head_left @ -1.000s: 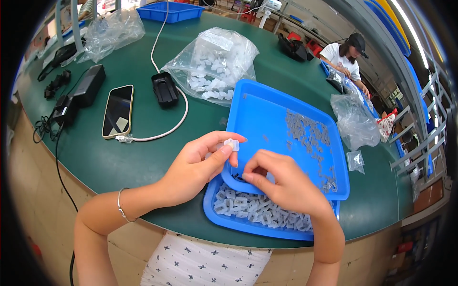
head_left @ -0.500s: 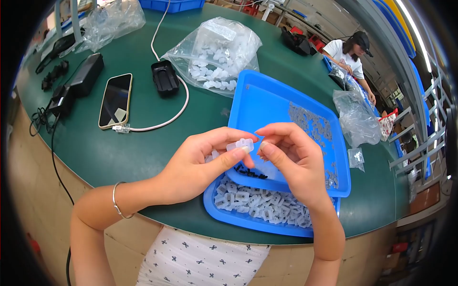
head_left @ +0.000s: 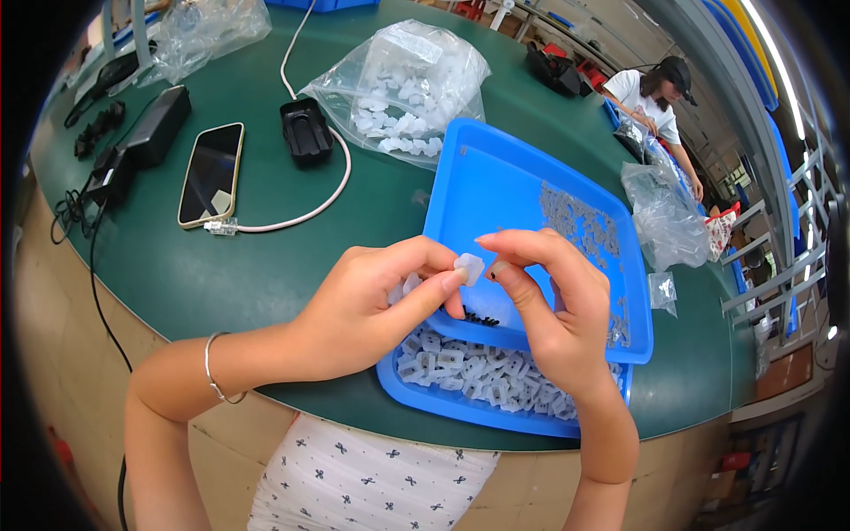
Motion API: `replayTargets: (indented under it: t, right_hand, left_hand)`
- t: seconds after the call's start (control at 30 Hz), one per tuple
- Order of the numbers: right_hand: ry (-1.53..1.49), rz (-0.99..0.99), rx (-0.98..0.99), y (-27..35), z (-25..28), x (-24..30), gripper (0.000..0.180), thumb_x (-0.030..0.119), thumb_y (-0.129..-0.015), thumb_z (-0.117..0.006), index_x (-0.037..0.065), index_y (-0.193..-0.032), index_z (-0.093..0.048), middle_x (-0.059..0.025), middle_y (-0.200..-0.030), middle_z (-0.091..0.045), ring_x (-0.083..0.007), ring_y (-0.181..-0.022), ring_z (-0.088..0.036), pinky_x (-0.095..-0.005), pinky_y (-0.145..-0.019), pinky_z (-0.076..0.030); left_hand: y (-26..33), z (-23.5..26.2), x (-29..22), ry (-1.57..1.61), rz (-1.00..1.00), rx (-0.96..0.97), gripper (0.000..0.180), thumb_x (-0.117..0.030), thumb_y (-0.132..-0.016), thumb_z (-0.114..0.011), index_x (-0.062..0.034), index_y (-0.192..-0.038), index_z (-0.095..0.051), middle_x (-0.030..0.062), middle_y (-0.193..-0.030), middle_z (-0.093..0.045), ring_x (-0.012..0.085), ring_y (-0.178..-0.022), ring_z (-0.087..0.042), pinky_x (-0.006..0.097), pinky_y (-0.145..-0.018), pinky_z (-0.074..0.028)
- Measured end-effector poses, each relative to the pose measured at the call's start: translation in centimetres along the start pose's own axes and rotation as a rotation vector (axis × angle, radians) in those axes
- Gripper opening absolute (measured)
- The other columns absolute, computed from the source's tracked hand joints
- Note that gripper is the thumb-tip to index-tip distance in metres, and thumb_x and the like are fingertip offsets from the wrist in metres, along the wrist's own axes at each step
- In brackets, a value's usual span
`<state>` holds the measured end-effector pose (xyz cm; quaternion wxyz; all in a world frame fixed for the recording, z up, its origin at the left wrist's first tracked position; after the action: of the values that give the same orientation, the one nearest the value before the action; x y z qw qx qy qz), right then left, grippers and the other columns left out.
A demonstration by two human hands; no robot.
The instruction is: The person inserts small metal components into plastic housings by hand on a workbench.
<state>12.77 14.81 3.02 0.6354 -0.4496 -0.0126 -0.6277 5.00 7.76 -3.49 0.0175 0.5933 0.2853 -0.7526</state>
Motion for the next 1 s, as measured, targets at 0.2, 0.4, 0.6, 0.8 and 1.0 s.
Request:
replayTargets:
  t: [0.2, 0.4, 0.6, 0.8, 1.0]
  right_hand:
    - [0.164, 0.225, 0.017, 0.1, -0.4, 1.7, 0.027, -0.009, -0.072, -0.060, 0.001, -0.097, -0.061, -0.0103, -0.073, -0.057, -0.0226, -0.063, -0.052, -0.0312, -0.056, -0.043]
    - [0.160, 0.262, 0.037, 0.3, -0.6, 2.1, 0.028, -0.011, -0.070, -0.060, -0.002, -0.097, -0.060, -0.0105, -0.071, -0.056, -0.0242, -0.065, -0.052, -0.0320, -0.056, -0.042]
    - [0.114, 0.175, 0.101, 0.1, -1.4, 1.1, 0.018, -0.005, -0.074, -0.061, -0.001, -0.091, -0.057, -0.0109, -0.075, -0.055, -0.0218, -0.069, -0.054, -0.0295, -0.061, -0.043]
    - [-0.244, -0.140, 0.212, 0.5, -2.5, -1.9, 0.007, 0.004, -0.083, -0.058, -0.001, -0.087, -0.056, -0.0086, -0.078, -0.056, -0.0170, -0.072, -0.054, -0.0265, -0.066, -0.044]
    - [-0.193, -0.163, 0.237, 0.8, -2.7, -1.8, 0.009, 0.007, -0.085, -0.056, -0.002, -0.087, -0.054, -0.0088, -0.080, -0.055, -0.0169, -0.071, -0.054, -0.0267, -0.067, -0.044]
  left_hand:
    - [0.3, -0.9, 0.3, -0.093, 0.081, 0.102, 0.011, -0.011, -0.092, -0.046, -0.0003, -0.091, -0.048, 0.0073, -0.069, -0.057, 0.0132, -0.057, -0.053, 0.027, -0.051, -0.041]
    - [0.4, -0.7, -0.7, -0.182, -0.029, 0.063, 0.011, -0.010, -0.092, -0.047, 0.0003, -0.089, -0.048, 0.0117, -0.066, -0.054, 0.0212, -0.053, -0.053, 0.032, -0.049, -0.041]
    - [0.6, -0.8, -1.4, -0.216, -0.127, 0.046, 0.011, -0.009, -0.091, -0.047, 0.0002, -0.085, -0.046, 0.0136, -0.066, -0.054, 0.0280, -0.053, -0.054, 0.034, -0.049, -0.042]
    - [0.6, -0.9, -1.5, -0.222, -0.138, 0.046, 0.012, -0.010, -0.092, -0.046, -0.0001, -0.086, -0.047, 0.0136, -0.066, -0.054, 0.0286, -0.054, -0.054, 0.035, -0.049, -0.042]
    - [0.7, -0.9, -1.5, -0.224, -0.139, 0.057, 0.012, -0.011, -0.092, -0.045, -0.0001, -0.088, -0.048, 0.0140, -0.067, -0.054, 0.0292, -0.056, -0.055, 0.035, -0.050, -0.043]
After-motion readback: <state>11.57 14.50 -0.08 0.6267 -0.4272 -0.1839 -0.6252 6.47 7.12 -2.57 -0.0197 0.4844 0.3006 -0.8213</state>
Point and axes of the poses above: each hand's wrist, its own y-axis away from the middle knuckle, its own z-axis out of the back of the hand, x = y × z, the point moved 10 cm from there along -y, towards the middle knuckle
